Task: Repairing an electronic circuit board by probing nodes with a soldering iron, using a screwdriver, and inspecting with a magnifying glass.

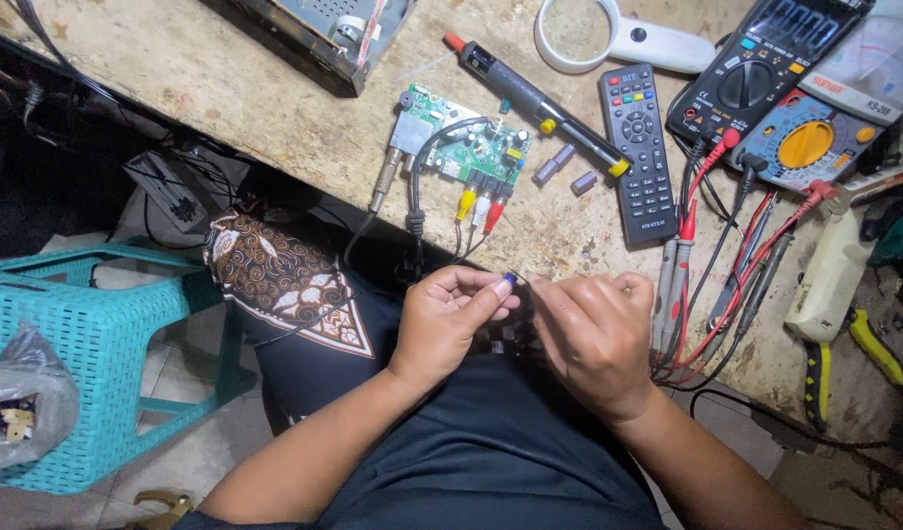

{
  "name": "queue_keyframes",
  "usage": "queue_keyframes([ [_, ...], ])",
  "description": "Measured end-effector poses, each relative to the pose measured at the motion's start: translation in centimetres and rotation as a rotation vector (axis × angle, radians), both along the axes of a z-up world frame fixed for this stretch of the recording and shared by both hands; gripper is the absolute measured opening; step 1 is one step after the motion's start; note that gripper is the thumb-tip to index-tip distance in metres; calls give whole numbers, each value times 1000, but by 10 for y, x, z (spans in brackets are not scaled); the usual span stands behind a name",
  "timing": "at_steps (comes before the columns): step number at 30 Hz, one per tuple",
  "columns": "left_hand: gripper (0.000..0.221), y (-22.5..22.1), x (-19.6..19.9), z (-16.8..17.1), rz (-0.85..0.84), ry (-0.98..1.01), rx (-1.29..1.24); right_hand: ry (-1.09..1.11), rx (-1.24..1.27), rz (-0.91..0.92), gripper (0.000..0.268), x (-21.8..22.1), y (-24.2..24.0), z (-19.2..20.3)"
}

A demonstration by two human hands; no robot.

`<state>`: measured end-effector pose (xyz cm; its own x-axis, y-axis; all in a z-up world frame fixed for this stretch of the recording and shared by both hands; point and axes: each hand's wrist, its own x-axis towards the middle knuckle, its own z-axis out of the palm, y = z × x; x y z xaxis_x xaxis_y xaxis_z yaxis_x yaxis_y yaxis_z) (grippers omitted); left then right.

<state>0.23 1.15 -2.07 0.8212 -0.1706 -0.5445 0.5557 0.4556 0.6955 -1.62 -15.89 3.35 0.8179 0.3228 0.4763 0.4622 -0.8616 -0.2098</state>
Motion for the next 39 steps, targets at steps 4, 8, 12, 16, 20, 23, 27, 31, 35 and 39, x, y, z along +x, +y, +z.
queue_keyframes([
  [4, 27, 0, 1, 0, 5, -9, -4, 1, -17, -22, 17, 2, -4, -1],
  [8, 27, -2, -2, -1, 23, -50, 42, 33, -53, 7, 19, 0, -2, 2],
  [12, 26, -3, -3, -6, 19, -73, 60, -18, -76, -56, 17, -1, -5, -1],
  [16, 25, -1, -2, -1, -3, -79, 129, -24, -49, -58, 14, 0, -3, 1],
  [20, 16, 0, -5, 11, 72, -486, 462, 29, 42, -51, 12, -1, 3, 11],
  [23, 13, 1, 1, 26, 100, -744, 647, 24, -3, -90, 11, 1, -4, 10],
  [27, 15, -2, -1, 22, 137, -876, 686, 53, 63, -126, 11, -2, 1, 15],
  [31, 15, -3, 2, 27, 156, -1015, 666, 71, 33, -117, 9, -1, -3, 13],
  [35, 15, -4, 1, 27, 160, -1057, 669, 99, 111, -65, 10, -5, 7, 16],
  [39, 15, -3, 1, 26, 148, -1078, 683, 86, 72, -134, 10, -4, -7, 7],
])
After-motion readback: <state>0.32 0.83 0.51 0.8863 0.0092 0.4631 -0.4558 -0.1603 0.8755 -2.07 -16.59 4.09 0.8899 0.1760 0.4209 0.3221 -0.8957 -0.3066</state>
